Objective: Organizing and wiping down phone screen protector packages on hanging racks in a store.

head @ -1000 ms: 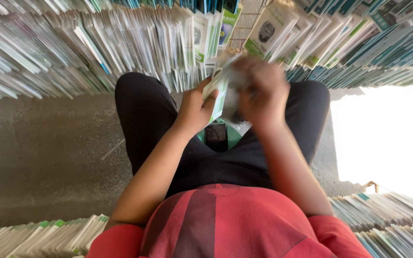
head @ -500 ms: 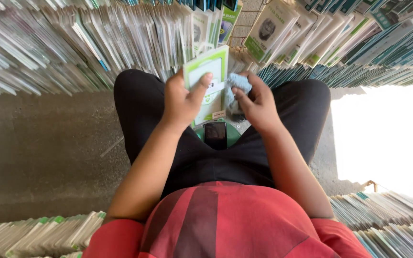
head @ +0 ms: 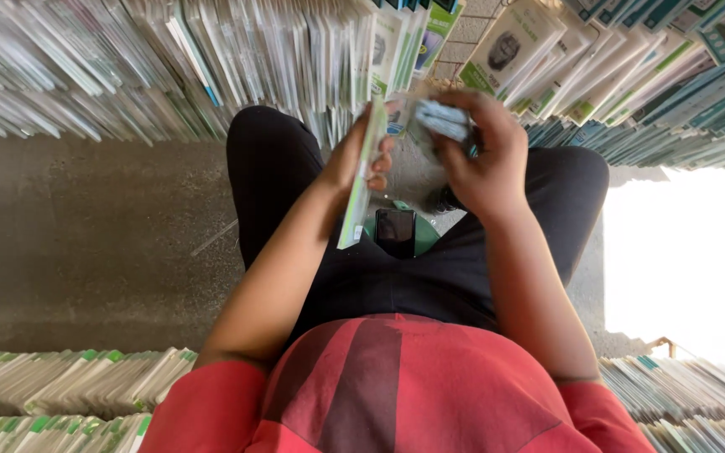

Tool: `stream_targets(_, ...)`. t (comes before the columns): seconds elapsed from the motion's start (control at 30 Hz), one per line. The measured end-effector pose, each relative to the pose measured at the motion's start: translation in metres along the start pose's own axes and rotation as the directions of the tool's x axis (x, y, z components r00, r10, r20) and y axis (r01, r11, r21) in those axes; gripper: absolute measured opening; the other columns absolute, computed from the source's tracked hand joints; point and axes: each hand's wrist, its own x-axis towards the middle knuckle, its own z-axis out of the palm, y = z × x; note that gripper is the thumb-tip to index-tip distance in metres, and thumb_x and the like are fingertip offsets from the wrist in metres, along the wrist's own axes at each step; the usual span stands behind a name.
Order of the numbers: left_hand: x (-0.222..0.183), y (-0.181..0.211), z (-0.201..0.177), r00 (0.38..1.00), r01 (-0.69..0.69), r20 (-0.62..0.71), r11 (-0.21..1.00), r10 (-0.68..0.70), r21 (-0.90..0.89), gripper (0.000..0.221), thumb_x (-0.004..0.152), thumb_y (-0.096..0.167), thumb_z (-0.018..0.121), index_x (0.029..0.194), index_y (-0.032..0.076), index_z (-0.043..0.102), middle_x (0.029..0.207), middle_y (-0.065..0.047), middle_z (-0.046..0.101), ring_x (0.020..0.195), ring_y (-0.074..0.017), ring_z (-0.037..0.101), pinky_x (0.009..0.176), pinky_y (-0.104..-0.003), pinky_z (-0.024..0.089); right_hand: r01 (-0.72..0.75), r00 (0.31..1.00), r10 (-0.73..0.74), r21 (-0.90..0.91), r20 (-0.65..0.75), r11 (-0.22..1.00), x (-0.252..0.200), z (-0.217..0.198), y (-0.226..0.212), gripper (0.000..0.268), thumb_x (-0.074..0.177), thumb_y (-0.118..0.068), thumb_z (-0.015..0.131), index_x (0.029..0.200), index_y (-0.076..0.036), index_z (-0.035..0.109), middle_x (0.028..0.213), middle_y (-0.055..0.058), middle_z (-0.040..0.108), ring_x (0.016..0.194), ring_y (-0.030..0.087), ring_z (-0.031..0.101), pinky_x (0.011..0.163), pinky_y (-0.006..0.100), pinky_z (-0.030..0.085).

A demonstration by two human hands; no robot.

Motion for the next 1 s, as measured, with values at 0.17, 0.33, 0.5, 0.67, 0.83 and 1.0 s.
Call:
stream_targets(0.17, 0.029, 0.011, 0.002, 0.994, -0.021, -0.108, 0.993, 0.009, -0.114, 0.082, 0.1, 0.066, 0.046, 0.163, 0.014, 0.034, 0.077, 0.002, 0.05, 0.055, -0.0069, 0.044, 0.044, -0.022, 0.042, 0.387, 0.922, -0.351, -0.31, 0.166, 0.869, -0.005, 0.03, -0.041, 0.04, 0.075, 0.003, 0.075, 0.113, -0.007, 0.069, 0.113, 0.011, 0.071, 0.109, 0.029, 0.063, 0.095, 0.041, 0.054)
stream_targets(0.33, 0.018, 0.047, 0.005, 0.962, -0.112, -0.232, 0.983, 0.144, 0.143, 0.083, 0.094, 0.068, 0.048, 0.158, 0.017, 0.033, 0.071, 0.007, 0.044, 0.048, -0.0025, 0.036, 0.035, -0.02, 0.035, 0.397, 0.758, -0.366, 0.064, 0.54, 0.916, -0.029, 0.028, -0.018, 0.053, 0.063, 0.008, 0.067, 0.113, -0.008, 0.074, 0.116, 0.008, 0.075, 0.11, 0.028, 0.065, 0.102, 0.042, 0.051)
stream_targets(0.5, 0.008, 0.035, 0.017, 0.964, -0.26, -0.038, 0.962, 0.264, 0.086, 0.092, 0.087, 0.03, 0.068, 0.165, 0.018, 0.021, 0.097, 0.003, 0.045, 0.074, -0.008, 0.046, 0.063, -0.028, 0.046, -0.222, 0.891, 0.037, 0.364, 0.453, 0.905, -0.03, -0.015, 0.048, 0.041, 0.085, 0.009, 0.07, 0.123, -0.007, 0.073, 0.133, 0.013, 0.064, 0.123, 0.027, 0.064, 0.107, 0.036, 0.05)
stream_targets(0.67, 0.031, 0.048, 0.083, 0.973, -0.209, 0.128, 0.964, 0.19, 0.162, 0.091, 0.079, 0.02, 0.056, 0.166, 0.01, 0.031, 0.121, -0.006, 0.055, 0.109, -0.0181, 0.058, 0.099, -0.032, 0.05, -0.261, 0.888, 0.099, 0.316, 0.448, 0.912, -0.029, -0.025, 0.089, 0.041, 0.086, 0.005, 0.071, 0.125, -0.005, 0.07, 0.151, 0.009, 0.049, 0.134, 0.021, 0.051, 0.101, 0.033, 0.049)
stream_targets(0.83, 0.099, -0.01, 0.047, 0.975, -0.162, 0.185, 0.967, 0.125, 0.198, 0.074, 0.089, 0.019, 0.05, 0.16, 0.001, 0.044, 0.161, -0.012, 0.051, 0.142, -0.0216, 0.053, 0.119, -0.033, 0.043, -0.66, 0.734, 0.451, 0.375, 0.507, 0.651, -0.046, -0.036, 0.153, 0.035, 0.097, 0.001, 0.069, 0.131, -0.007, 0.071, 0.106, 0.006, 0.067, 0.089, 0.014, 0.057, 0.073, 0.029, 0.046)
stream_targets(1.0, 0.146, 0.023, 0.056, 0.994, 0.097, -0.094, -0.053, 0.057, 0.994, 0.064, 0.092, 0.011, 0.046, 0.156, 0.013, 0.038, 0.164, -0.006, 0.036, 0.107, -0.0242, 0.063, 0.079, -0.036, 0.057, -0.577, 0.772, 0.635, 0.442, 0.021, 0.686, -0.042, -0.045, 0.194, 0.029, 0.094, 0.001, 0.069, 0.123, -0.002, 0.069, 0.103, 0.0, 0.074, 0.088, 0.007, 0.068, 0.075, 0.023, 0.056)
